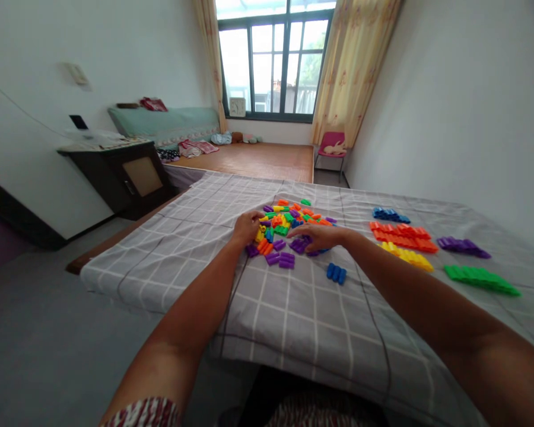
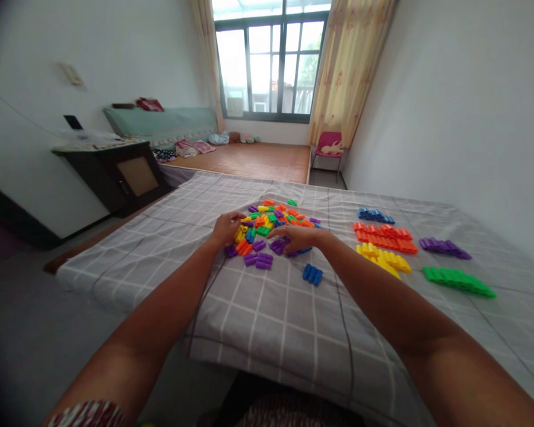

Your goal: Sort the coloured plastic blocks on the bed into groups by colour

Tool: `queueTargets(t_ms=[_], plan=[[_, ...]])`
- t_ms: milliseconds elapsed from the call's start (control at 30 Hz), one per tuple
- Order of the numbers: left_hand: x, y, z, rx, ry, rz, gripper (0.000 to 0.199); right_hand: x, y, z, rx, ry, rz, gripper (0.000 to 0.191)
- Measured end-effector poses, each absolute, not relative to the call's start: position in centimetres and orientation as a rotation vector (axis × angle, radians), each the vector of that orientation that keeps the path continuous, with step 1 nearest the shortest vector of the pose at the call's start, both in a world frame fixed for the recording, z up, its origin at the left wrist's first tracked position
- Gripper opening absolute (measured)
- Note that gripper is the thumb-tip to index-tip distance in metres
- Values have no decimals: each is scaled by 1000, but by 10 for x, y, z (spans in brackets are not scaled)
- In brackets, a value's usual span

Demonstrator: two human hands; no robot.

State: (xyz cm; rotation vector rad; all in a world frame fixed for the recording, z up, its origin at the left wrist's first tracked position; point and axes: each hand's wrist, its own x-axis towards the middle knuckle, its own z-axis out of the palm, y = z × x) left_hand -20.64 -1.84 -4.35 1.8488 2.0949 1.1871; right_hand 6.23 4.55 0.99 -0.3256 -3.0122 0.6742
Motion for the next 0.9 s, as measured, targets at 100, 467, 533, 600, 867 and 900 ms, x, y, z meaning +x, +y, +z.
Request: queueTargets(t_ms=[100, 467, 533, 600, 867, 900], plan=[[-194, -21, -32, 1925, 1947, 1196, 30, 82, 58, 18, -537, -2843, 680, 48], [-114, -32, -15, 2578, 1351, 541, 35, 87, 17, -8, -1021, -2891, 135, 46], [-109, -29, -16, 2612, 1343, 540, 38, 88, 17, -16, -983, -2857, 162, 47], [-105, -25, -16, 2613, 1366, 529, 40, 90, 18, -20, -959, -2820, 275, 53], [-100, -11, -23, 2557, 1387, 346, 28, 99, 13, -19, -1176, -2782, 179, 51], [-103, -10, -22, 2569, 1394, 333, 27, 100, 13, -18, -1184, -2784, 173, 50]])
